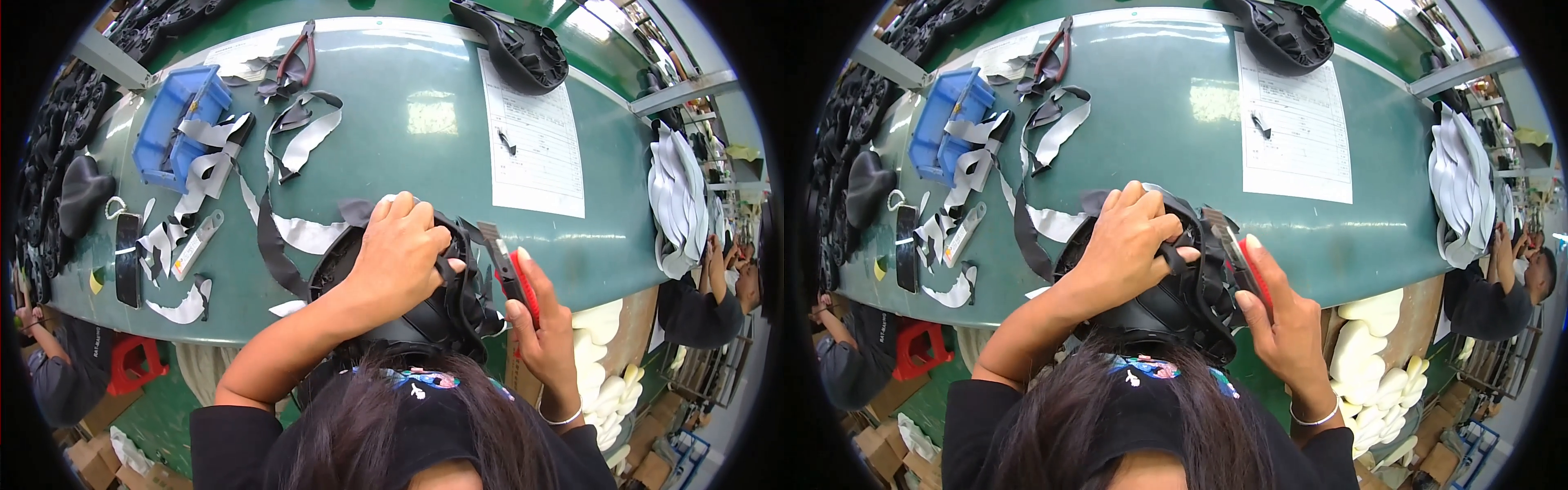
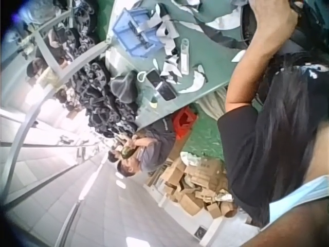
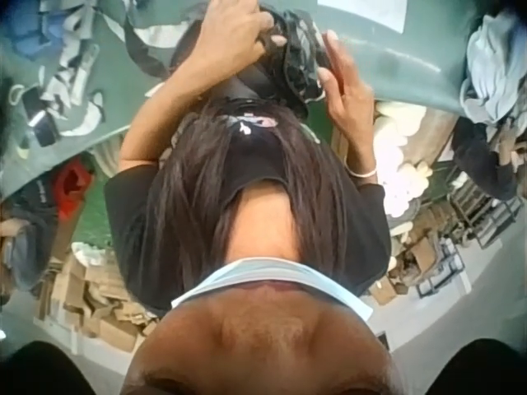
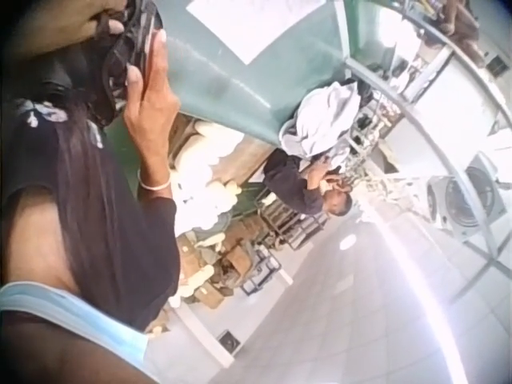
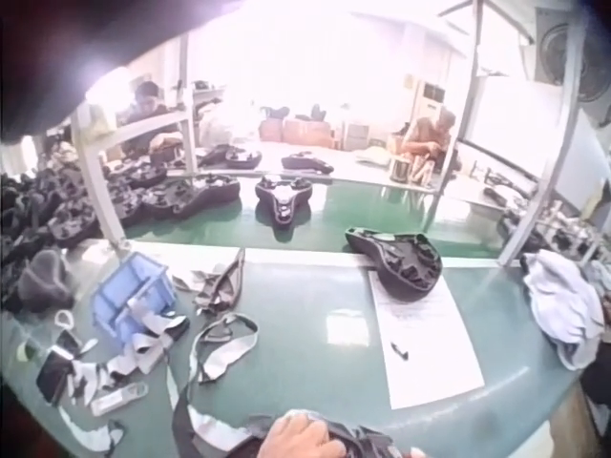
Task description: Trim excess fabric and material from the bottom of bicycle seats using a utility knife on a factory assembly line.
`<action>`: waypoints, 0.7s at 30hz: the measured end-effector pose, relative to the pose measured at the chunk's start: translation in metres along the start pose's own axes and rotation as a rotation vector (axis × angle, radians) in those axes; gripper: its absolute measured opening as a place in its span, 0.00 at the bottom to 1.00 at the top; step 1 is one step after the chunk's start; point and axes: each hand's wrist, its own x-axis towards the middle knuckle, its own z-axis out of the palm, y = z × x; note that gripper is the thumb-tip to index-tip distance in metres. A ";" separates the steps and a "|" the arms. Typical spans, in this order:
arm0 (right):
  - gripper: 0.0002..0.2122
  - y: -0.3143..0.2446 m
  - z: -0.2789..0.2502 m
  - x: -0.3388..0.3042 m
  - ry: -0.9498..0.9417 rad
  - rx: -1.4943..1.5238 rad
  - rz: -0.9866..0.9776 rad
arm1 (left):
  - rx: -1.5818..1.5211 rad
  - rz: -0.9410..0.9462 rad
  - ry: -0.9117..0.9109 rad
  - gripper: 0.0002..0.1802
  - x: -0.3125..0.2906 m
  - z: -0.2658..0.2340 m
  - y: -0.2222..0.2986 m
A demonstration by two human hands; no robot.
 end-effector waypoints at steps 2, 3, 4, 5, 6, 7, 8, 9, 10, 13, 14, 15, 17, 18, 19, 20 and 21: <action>0.25 0.006 0.000 0.006 0.042 -0.110 -0.167 | -0.090 0.028 -0.027 0.14 0.000 0.000 -0.005; 0.25 0.004 -0.002 0.007 0.002 -0.161 -0.178 | -0.132 -0.002 -0.057 0.11 -0.001 -0.002 -0.005; 0.26 0.002 -0.004 0.008 -0.043 -0.211 -0.189 | -0.175 -0.037 -0.088 0.08 -0.001 -0.004 -0.004; 0.26 -0.003 -0.007 0.013 -0.046 -0.213 -0.181 | -0.182 -0.038 -0.092 0.08 -0.001 -0.004 -0.003; 0.25 -0.012 -0.009 0.018 -0.138 -0.402 -0.178 | -0.198 -0.057 -0.102 0.07 -0.001 -0.003 -0.003; 0.25 -0.018 -0.008 0.021 -0.228 -0.590 -0.176 | -0.210 -0.073 -0.110 0.05 0.000 -0.003 -0.003; 0.25 -0.021 -0.004 0.019 -0.230 -0.592 -0.171 | -0.215 -0.073 -0.112 0.05 0.000 -0.002 -0.003; 0.25 -0.023 0.001 0.016 -0.188 -0.691 -0.186 | -0.243 -0.097 -0.081 0.05 0.001 -0.001 -0.002; 0.25 -0.023 0.006 0.013 -0.147 -0.786 -0.206 | -0.266 -0.126 -0.048 0.06 0.001 0.000 -0.003; 0.26 -0.020 0.019 -0.011 -0.124 -0.641 -0.122 | -0.263 -0.150 -0.069 0.06 0.000 0.001 -0.008; 0.26 -0.020 0.021 -0.020 -0.097 -0.524 -0.055 | -0.263 -0.147 -0.069 0.06 0.002 -0.001 -0.011; 0.27 -0.022 0.019 -0.028 -0.120 -0.484 -0.008 | -0.411 -0.233 -0.073 0.07 0.004 -0.004 -0.014; 0.28 -0.018 0.021 -0.045 -0.141 -0.406 0.036 | -0.616 -0.335 -0.020 0.11 0.008 -0.010 -0.008; 0.29 -0.015 0.022 -0.050 -0.167 -0.329 0.074 | -0.615 -0.332 -0.025 0.11 0.007 -0.011 -0.008; 0.27 -0.013 0.021 -0.049 -0.175 -0.288 0.104 | -0.668 -0.368 0.006 0.11 0.007 -0.013 -0.010; 0.27 -0.009 0.019 -0.047 -0.170 -0.287 0.103 | -0.722 -0.404 0.037 0.11 0.007 -0.015 -0.011; 0.26 -0.004 0.017 -0.045 -0.082 -0.212 0.027 | -0.654 -0.412 0.031 0.10 0.006 -0.014 -0.012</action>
